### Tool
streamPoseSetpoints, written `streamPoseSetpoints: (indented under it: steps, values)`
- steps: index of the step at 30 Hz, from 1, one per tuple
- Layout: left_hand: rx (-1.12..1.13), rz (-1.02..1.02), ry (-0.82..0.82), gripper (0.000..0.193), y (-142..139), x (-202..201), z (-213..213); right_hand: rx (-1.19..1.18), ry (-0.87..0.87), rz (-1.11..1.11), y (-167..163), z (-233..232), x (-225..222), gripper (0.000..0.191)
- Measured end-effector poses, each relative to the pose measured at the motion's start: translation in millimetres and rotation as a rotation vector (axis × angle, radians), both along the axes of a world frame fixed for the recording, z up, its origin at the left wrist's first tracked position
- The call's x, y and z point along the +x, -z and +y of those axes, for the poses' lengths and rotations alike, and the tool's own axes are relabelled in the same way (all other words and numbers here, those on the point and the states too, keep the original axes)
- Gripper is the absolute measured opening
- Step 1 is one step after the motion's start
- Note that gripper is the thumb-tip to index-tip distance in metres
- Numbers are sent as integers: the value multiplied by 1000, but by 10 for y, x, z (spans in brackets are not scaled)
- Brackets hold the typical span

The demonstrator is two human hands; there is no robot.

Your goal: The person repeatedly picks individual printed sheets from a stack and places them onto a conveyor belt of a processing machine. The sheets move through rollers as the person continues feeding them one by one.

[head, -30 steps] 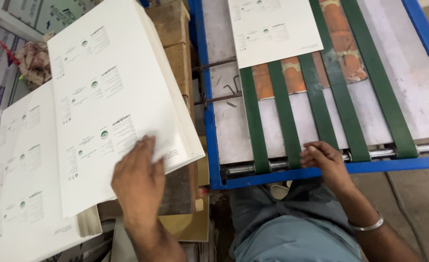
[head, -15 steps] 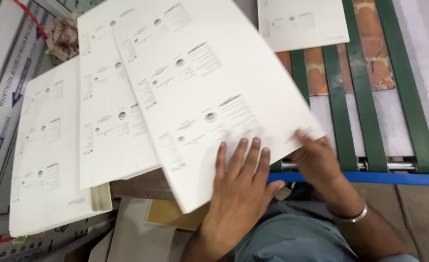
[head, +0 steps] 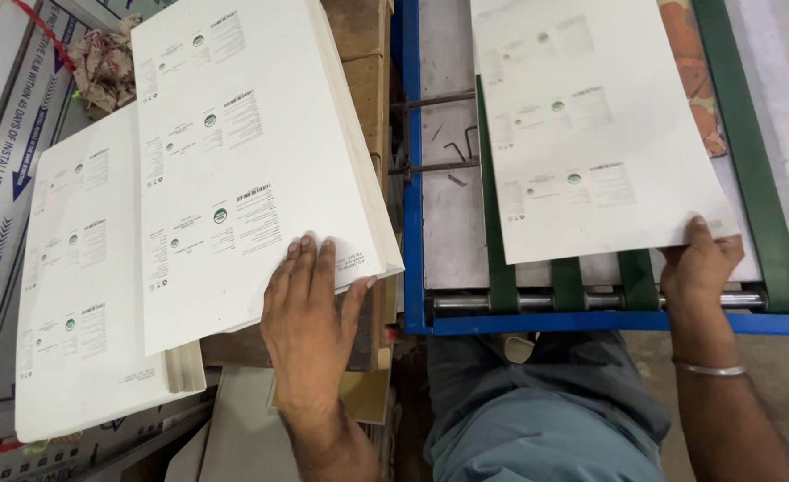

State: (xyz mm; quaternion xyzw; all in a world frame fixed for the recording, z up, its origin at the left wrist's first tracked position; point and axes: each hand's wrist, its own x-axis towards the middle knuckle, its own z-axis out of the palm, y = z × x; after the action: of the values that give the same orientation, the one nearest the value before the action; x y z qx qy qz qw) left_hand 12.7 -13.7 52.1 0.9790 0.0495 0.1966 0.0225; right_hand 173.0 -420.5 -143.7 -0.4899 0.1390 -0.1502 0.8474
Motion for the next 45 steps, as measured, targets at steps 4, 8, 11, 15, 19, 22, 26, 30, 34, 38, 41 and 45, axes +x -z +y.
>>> streamPoseSetpoints:
  steps: [4,8,11,15,19,22,26,30,34,38,41,45]
  values:
    - [40,-38,7,62,21,-12,-7,-89,42,28,148,-87,-293,31]
    - [57,-84,6,60,52,-28,13,-101,87,125,343,-84,-707,27]
    - [44,-118,-10,58,88,-58,22,-69,37,145,408,-19,-930,28]
    - [23,-152,-30,55,111,-100,35,-87,-15,139,399,63,-1003,28]
    - [16,-153,-42,53,98,-94,49,-214,-2,138,344,94,-849,28]
    - [-5,-167,-42,55,81,-85,38,-213,-26,125,283,132,-696,28]
    - [-11,-158,-56,56,78,-85,35,-178,-36,164,159,207,-496,30]
    - [0,-148,-63,57,91,-110,67,-49,-96,209,48,272,-392,30]
    - [40,-124,-62,59,58,-142,159,-21,-195,400,-8,252,-396,27]
    - [80,18,66,54,61,-135,425,-74,-317,432,6,248,-527,29]
    - [90,118,153,49,185,-128,733,-53,-283,398,54,204,-662,28]
    - [3,182,146,35,344,-101,1182,-65,-208,308,192,102,-790,27]
